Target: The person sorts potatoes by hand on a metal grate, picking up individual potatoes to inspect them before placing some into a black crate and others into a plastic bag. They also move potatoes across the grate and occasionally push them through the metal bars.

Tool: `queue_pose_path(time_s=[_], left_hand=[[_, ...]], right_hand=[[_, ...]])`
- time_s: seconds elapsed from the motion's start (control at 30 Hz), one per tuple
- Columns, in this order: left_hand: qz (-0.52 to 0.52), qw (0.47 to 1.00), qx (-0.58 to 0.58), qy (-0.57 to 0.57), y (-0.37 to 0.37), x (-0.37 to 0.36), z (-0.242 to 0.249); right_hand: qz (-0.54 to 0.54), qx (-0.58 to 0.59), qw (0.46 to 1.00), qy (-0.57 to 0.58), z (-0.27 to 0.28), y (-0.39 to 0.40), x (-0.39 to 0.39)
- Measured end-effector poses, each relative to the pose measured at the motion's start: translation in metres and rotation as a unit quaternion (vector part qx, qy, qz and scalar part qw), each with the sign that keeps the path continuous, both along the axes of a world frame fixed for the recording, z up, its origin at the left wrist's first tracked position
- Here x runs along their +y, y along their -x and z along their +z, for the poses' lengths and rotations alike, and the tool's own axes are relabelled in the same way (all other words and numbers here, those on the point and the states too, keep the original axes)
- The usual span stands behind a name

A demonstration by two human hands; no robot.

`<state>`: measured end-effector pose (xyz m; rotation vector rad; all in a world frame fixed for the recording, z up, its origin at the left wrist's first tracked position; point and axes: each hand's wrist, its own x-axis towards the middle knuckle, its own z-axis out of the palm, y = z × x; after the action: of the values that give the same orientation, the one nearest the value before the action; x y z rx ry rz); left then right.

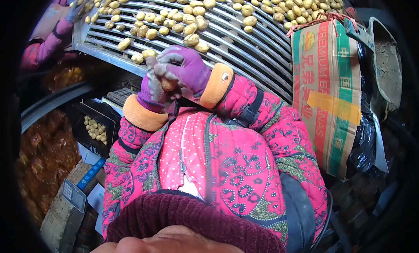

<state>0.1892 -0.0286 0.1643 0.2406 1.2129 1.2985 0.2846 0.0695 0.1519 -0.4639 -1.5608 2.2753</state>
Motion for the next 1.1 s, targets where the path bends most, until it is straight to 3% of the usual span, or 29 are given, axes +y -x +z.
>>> queue_pose_path(time_s=[0.03,0.13,0.2,0.23,0.3,0.37,0.43,0.5,0.53,0.57,0.63,0.67,0.77,0.83,0.9,0.93,0.97,1.03,1.07,1.1], left_hand=[[-0.004,1.0,-0.001,0.003,-0.003,0.001,0.003],[0.039,0.999,0.008,0.014,-0.01,0.008,0.008],[0.004,1.0,-0.019,0.018,-0.004,-0.002,-0.006],[-0.026,0.998,-0.045,0.022,-0.001,-0.005,-0.008],[-0.038,0.998,-0.043,0.011,0.001,-0.005,-0.006],[-0.033,0.998,-0.013,-0.042,0.007,-0.003,-0.004],[-0.001,0.99,-0.118,-0.075,0.014,-0.001,-0.002],[0.057,0.963,-0.24,-0.108,0.017,0.0,-0.003],[0.048,0.923,-0.344,-0.165,0.023,-0.001,-0.008],[0.049,0.923,-0.345,-0.166,0.024,-0.001,-0.008],[0.104,0.948,-0.293,-0.067,0.023,0.003,0.002],[0.078,0.927,-0.351,-0.111,0.027,0.001,-0.01],[0.096,0.914,-0.381,-0.098,0.029,-0.003,-0.026],[0.098,0.901,-0.406,-0.115,0.031,-0.005,-0.024],[0.154,0.924,-0.348,-0.046,0.023,-0.001,-0.016],[0.191,0.917,-0.35,-0.001,0.018,0.0,-0.014],[0.189,0.917,-0.351,-0.004,0.012,0.002,-0.021],[0.131,0.99,-0.034,-0.044,-0.004,0.008,-0.024],[0.21,0.936,-0.282,0.003,-0.003,0.012,-0.009],[0.208,0.937,-0.279,0.003,-0.001,0.012,-0.016]], right_hand=[[-0.003,-0.019,0.998,0.053,0.0,-0.001,0.003],[-0.004,-0.067,0.997,0.045,-0.007,0.002,0.017],[0.022,-0.053,0.978,-0.202,-0.021,0.003,0.034],[0.02,-0.053,0.978,-0.201,-0.027,0.002,0.044],[-0.088,-0.092,0.897,-0.424,-0.035,-0.004,0.065],[-0.113,-0.123,0.884,-0.437,-0.035,-0.014,0.076],[-0.144,-0.108,0.863,-0.472,-0.035,-0.022,0.077],[-0.123,-0.129,0.89,-0.42,-0.023,-0.033,0.069],[-0.089,-0.108,0.912,-0.385,-0.024,-0.038,0.066],[-0.062,-0.062,0.903,-0.42,-0.019,-0.042,0.064],[-0.034,0.008,0.916,-0.4,0.004,-0.038,0.052],[-0.03,0.009,0.903,-0.428,0.006,-0.033,0.045],[-0.004,0.049,0.887,-0.458,0.001,-0.021,0.047],[0.06,0.018,0.899,-0.433,0.003,-0.023,0.045],[0.104,0.006,0.962,-0.254,0.005,-0.022,0.04],[0.064,0.052,0.897,-0.434,0.0,-0.016,0.044],[0.064,0.051,0.896,-0.437,-0.006,-0.013,0.043],[0.001,0.014,0.847,-0.531,-0.023,-0.012,0.035],[0.012,0.006,0.845,-0.534,-0.03,-0.011,0.039],[0.009,0.008,0.845,-0.534,-0.029,-0.012,0.04]])
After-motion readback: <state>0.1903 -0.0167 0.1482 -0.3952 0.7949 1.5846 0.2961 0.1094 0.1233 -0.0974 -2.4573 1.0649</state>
